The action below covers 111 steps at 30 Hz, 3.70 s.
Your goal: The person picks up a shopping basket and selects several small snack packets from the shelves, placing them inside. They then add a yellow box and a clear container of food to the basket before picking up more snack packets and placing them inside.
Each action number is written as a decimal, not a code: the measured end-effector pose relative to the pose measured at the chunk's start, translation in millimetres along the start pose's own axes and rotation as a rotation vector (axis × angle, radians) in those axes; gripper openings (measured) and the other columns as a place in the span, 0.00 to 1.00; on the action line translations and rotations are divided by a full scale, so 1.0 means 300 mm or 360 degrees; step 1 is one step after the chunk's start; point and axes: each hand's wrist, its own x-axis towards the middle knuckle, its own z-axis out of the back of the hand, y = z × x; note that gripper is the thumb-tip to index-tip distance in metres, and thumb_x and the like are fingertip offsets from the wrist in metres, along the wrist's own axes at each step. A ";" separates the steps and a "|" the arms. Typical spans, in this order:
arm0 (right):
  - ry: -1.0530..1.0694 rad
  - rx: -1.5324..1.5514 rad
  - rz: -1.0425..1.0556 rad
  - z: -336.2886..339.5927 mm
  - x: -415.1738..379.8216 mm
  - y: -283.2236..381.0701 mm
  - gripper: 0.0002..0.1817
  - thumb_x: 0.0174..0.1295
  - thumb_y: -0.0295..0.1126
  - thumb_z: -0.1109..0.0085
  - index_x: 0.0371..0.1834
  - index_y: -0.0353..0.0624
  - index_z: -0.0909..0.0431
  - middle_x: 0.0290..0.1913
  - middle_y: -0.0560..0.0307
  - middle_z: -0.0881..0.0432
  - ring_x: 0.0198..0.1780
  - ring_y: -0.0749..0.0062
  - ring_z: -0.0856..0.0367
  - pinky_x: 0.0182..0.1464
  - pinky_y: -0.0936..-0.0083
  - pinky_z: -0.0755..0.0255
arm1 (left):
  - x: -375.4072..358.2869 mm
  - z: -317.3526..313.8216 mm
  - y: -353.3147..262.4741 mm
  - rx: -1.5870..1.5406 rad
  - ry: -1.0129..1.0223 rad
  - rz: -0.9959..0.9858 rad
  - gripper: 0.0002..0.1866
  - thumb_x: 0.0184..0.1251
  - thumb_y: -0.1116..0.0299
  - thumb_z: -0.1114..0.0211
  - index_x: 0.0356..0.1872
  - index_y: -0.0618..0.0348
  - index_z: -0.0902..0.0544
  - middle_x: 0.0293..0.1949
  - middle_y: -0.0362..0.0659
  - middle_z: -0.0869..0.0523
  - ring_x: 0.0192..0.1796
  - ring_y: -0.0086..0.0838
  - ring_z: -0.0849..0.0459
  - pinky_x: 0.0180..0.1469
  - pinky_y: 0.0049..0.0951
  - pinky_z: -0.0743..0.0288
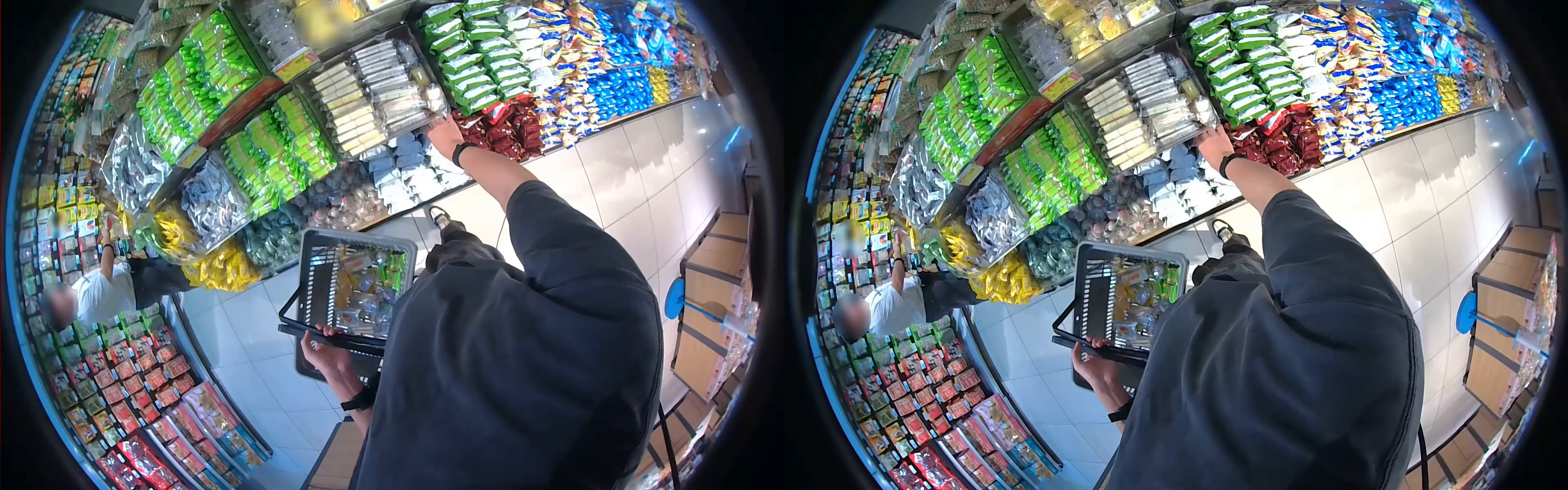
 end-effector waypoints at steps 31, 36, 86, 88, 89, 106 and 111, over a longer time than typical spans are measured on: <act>-0.0367 0.1093 -0.0369 0.099 -0.074 0.387 0.14 0.51 0.23 0.43 0.42 0.35 0.26 0.45 0.43 0.23 0.52 0.48 0.27 0.55 0.55 0.33 | 0.027 0.023 -0.029 0.0034 -0.0068 0.0035 0.14 0.65 0.57 0.43 0.34 0.59 0.27 0.25 0.41 0.28 0.30 0.31 0.27 0.41 0.32 0.29; -0.0063 0.0571 -0.0439 -0.089 0.082 0.229 0.14 0.60 0.29 0.51 0.45 0.43 0.18 0.52 0.48 0.18 0.62 0.55 0.28 0.65 0.50 0.43 | 0.021 0.027 -0.026 0.0068 -0.0064 0.0022 0.14 0.65 0.57 0.43 0.34 0.59 0.27 0.25 0.40 0.28 0.30 0.31 0.27 0.41 0.31 0.29; 0.1125 0.0530 -0.0253 -0.568 -1.450 0.036 0.15 0.56 0.28 0.47 0.37 0.22 0.21 0.39 0.32 0.16 0.44 0.45 0.15 0.47 0.53 0.21 | 0.039 0.185 -0.077 0.0053 0.0197 0.0235 0.14 0.65 0.58 0.42 0.35 0.59 0.26 0.27 0.41 0.27 0.31 0.30 0.27 0.41 0.30 0.30; 0.1446 0.0581 -0.0174 -0.526 -1.552 0.062 0.20 0.65 0.36 0.46 0.41 0.23 0.20 0.39 0.32 0.15 0.48 0.50 0.14 0.48 0.52 0.21 | 0.031 0.186 -0.077 0.0027 0.0208 0.0262 0.13 0.63 0.59 0.40 0.34 0.60 0.26 0.26 0.41 0.26 0.31 0.31 0.26 0.41 0.29 0.30; 0.1393 0.0905 -0.0783 -0.580 -1.611 0.071 0.22 0.67 0.40 0.46 0.42 0.24 0.19 0.40 0.33 0.15 0.50 0.52 0.15 0.49 0.51 0.22 | 0.028 0.188 -0.076 0.0030 0.0213 0.0254 0.13 0.64 0.59 0.41 0.34 0.60 0.26 0.26 0.41 0.26 0.31 0.30 0.26 0.41 0.29 0.30; 0.1212 0.1408 -0.0527 -0.117 -1.252 0.204 0.21 0.62 0.42 0.44 0.24 0.33 0.16 0.19 0.46 0.17 0.20 0.60 0.17 0.31 0.65 0.22 | -0.003 0.275 -0.088 0.0115 0.0163 0.0126 0.10 0.66 0.61 0.44 0.34 0.57 0.28 0.26 0.39 0.28 0.30 0.28 0.28 0.42 0.30 0.31; 0.1109 0.1117 0.0054 -0.245 -1.250 0.226 0.23 0.66 0.45 0.48 0.32 0.31 0.17 0.37 0.35 0.14 0.41 0.47 0.14 0.46 0.57 0.22 | -0.013 0.294 -0.088 0.0057 0.0181 0.0125 0.10 0.66 0.62 0.43 0.34 0.57 0.27 0.26 0.39 0.27 0.30 0.28 0.27 0.41 0.30 0.30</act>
